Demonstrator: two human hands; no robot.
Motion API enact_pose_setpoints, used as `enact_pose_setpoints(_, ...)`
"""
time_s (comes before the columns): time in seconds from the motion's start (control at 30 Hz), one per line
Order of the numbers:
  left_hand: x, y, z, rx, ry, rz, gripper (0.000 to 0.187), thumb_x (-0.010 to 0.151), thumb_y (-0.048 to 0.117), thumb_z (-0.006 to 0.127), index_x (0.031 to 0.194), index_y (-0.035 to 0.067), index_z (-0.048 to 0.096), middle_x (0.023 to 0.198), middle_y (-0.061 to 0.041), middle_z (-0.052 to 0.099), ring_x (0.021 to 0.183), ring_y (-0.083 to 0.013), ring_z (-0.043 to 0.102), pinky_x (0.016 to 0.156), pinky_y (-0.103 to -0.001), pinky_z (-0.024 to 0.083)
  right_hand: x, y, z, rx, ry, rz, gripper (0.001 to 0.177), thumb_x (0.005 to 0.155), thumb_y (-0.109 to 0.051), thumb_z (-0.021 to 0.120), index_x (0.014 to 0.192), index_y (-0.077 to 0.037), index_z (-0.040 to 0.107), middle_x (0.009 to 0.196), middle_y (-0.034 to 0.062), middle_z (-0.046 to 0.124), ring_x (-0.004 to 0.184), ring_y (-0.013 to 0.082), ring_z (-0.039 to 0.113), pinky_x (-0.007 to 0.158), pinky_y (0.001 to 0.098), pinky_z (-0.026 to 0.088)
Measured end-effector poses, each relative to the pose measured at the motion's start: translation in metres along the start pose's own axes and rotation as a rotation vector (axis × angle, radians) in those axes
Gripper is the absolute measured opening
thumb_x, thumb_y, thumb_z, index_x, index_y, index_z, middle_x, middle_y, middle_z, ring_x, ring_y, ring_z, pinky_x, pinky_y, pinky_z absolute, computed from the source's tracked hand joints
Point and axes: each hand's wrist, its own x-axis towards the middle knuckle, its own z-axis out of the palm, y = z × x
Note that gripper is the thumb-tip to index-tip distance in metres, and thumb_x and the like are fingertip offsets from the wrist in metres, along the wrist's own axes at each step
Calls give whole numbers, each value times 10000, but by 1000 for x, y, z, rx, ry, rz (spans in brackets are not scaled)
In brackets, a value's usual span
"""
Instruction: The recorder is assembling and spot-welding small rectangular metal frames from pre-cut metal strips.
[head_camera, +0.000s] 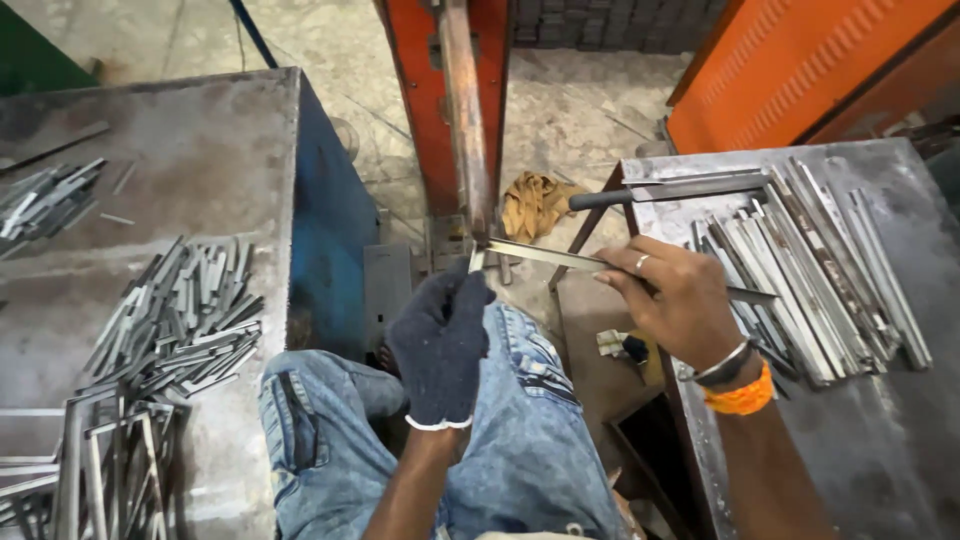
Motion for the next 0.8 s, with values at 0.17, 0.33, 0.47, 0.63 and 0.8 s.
enact_pose_setpoints(0.17, 0, -9, -1, -18, -10, -29, 205, 937, 130, 704, 1067, -12, 776, 692, -14, 684, 485, -42, 539, 427, -247, 422, -9, 18, 10, -77, -33, 34, 195, 843, -150, 778, 1025, -81, 795, 837, 117, 699, 665, 313, 642, 600, 404, 484)
enact_pose_setpoints(0.33, -1, 2, -5, -69, -32, -6, 203, 949, 125, 701, 1086, -12, 760, 729, -13, 700, 510, -37, 533, 445, -242, 423, -9, 0, 4, -35, -30, 70, 202, 879, -170, 776, 1049, -61, 761, 859, 115, 690, 713, 301, 663, 633, 393, 508)
enact_pose_setpoints(0.47, 1, -12, -19, -67, 60, 47, 196, 952, 113, 697, 1102, 0, 752, 795, -25, 729, 568, -35, 569, 481, -237, 453, -3, -12, 10, -9, -35, 35, 197, 897, -163, 743, 1074, -84, 776, 863, 116, 694, 733, 311, 673, 638, 408, 513)
enact_pose_setpoints(0.63, 5, -15, -47, -111, 214, -24, 259, 941, 93, 699, 1174, -22, 704, 806, -80, 710, 533, -87, 535, 457, -257, 408, -22, -1, 36, 34, -19, 31, 139, 949, -172, 715, 1024, -60, 749, 938, 120, 723, 827, 335, 701, 687, 406, 537)
enact_pose_setpoints(0.8, 11, -50, -64, -639, 20, -179, 618, 698, -56, 553, 1296, 94, 590, 1008, -44, 783, 744, -131, 705, 600, -227, 534, -37, -17, 68, 309, 21, 161, 141, 963, -145, 654, 1002, -40, 739, 934, 121, 736, 836, 290, 727, 746, 378, 559)
